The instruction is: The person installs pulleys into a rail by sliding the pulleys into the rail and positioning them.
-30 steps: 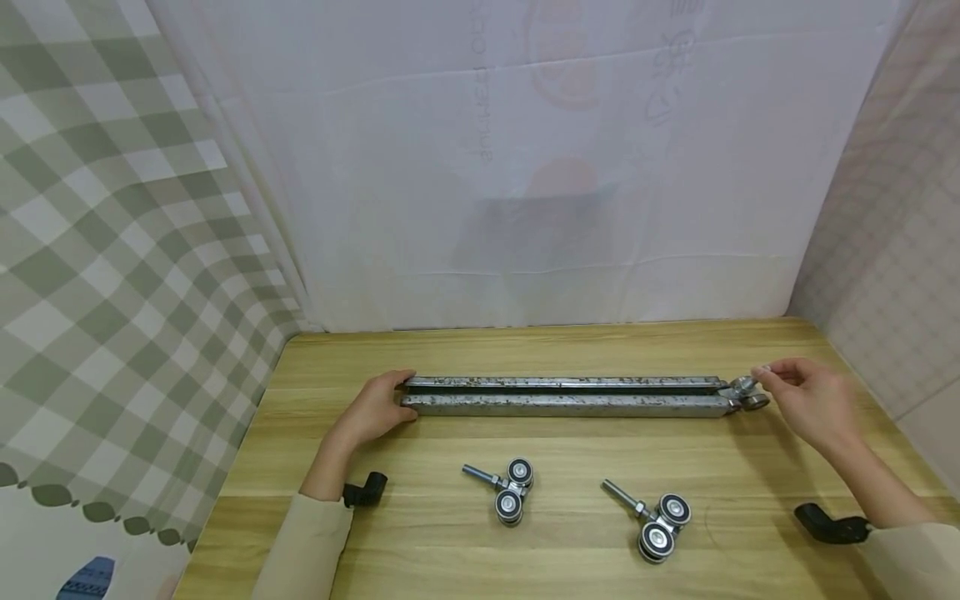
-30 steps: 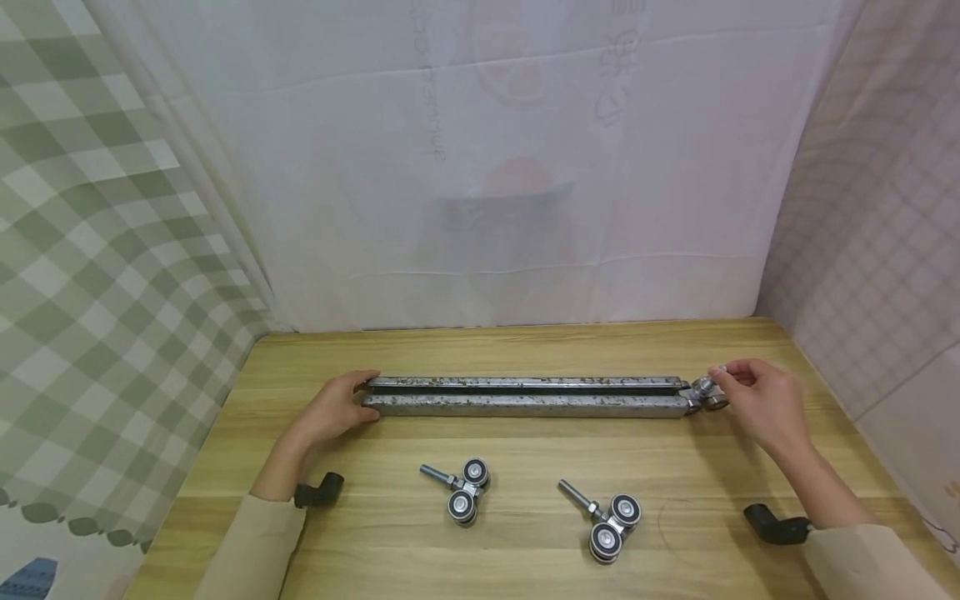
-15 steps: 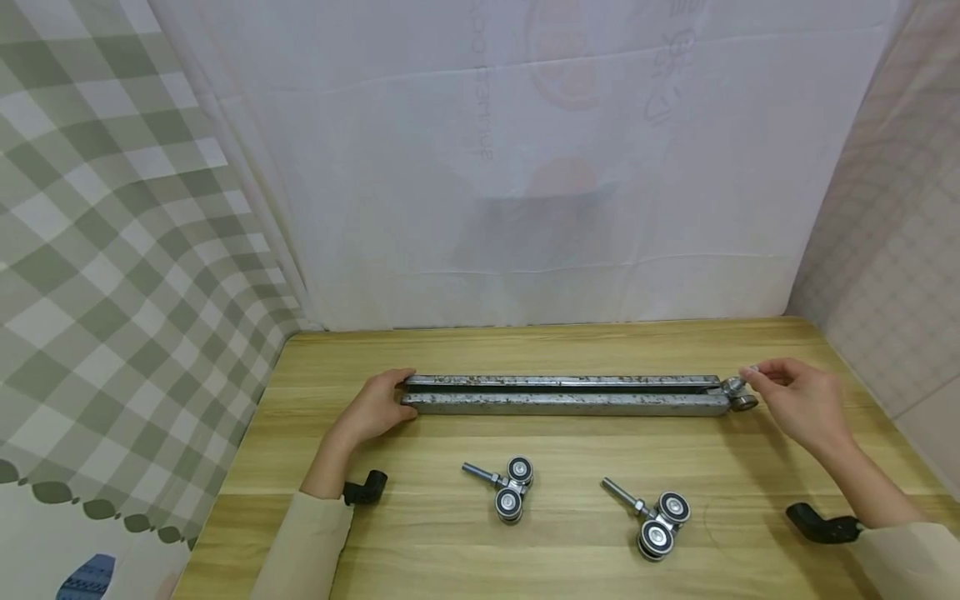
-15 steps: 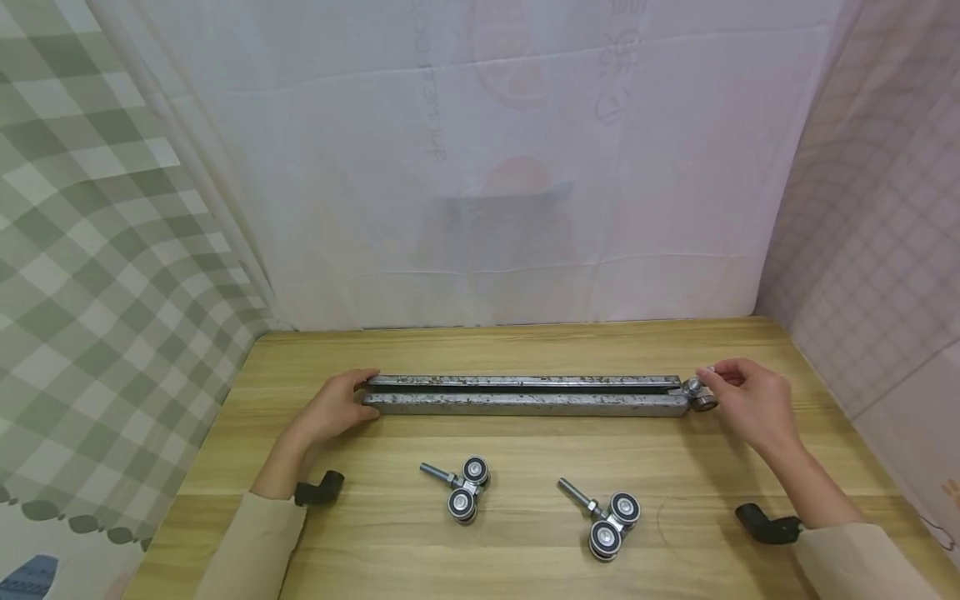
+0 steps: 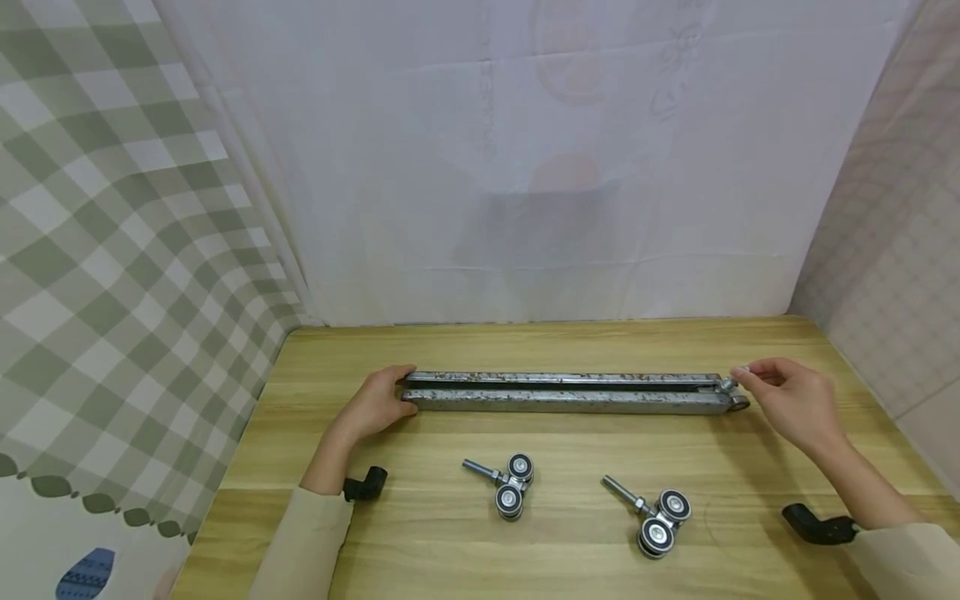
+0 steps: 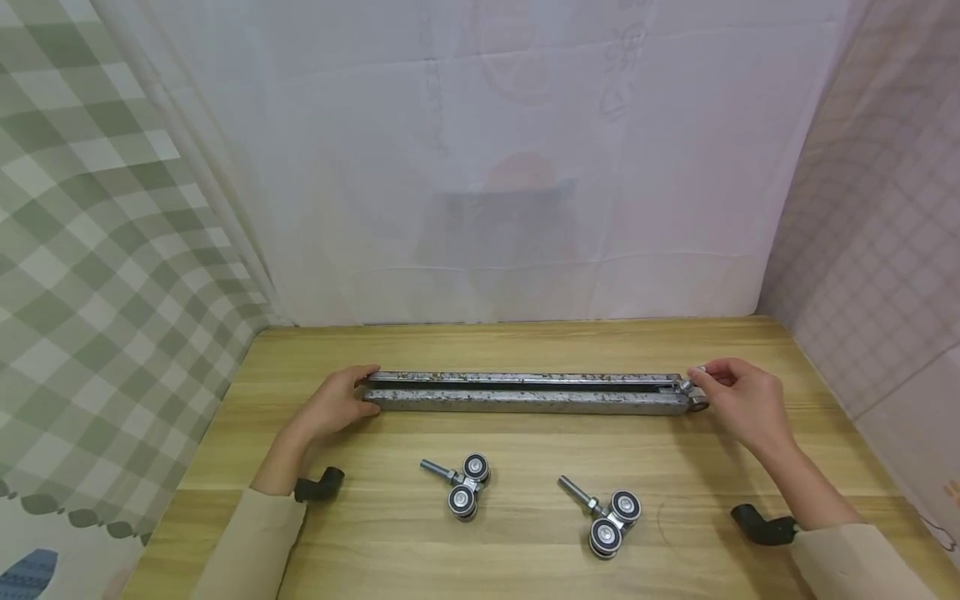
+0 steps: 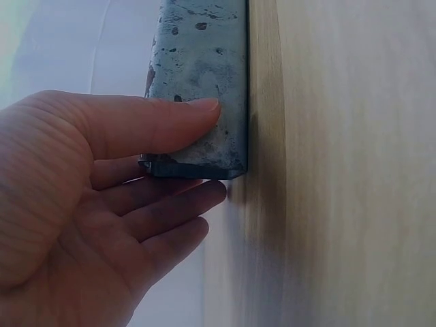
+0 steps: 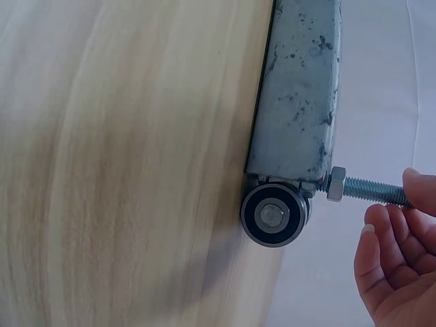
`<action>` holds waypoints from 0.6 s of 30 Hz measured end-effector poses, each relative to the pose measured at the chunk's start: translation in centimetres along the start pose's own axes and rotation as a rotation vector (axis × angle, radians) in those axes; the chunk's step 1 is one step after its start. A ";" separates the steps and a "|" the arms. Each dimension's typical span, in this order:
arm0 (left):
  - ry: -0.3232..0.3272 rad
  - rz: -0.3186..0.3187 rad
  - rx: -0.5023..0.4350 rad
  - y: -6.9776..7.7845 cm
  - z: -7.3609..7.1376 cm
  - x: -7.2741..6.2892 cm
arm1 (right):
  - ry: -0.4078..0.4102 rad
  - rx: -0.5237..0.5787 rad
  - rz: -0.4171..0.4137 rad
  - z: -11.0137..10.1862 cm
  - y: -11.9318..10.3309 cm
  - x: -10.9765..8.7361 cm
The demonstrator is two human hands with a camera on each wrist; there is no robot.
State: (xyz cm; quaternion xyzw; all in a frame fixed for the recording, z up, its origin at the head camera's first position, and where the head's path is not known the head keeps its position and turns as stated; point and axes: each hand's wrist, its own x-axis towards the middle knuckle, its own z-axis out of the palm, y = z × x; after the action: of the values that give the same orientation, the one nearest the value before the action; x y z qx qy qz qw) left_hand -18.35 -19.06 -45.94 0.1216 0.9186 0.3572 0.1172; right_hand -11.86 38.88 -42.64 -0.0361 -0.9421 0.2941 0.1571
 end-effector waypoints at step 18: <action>-0.006 -0.004 -0.002 0.0 0.2 0.1 | -0.008 0.029 -0.076 0.9 -1.5 0.5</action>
State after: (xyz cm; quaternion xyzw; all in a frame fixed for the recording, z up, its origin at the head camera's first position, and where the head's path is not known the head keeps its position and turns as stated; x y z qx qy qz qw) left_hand -18.35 -18.93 -46.12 0.1207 0.9181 0.3578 0.1206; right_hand -12.57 37.22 -42.36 0.0030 -0.9391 0.3016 0.1647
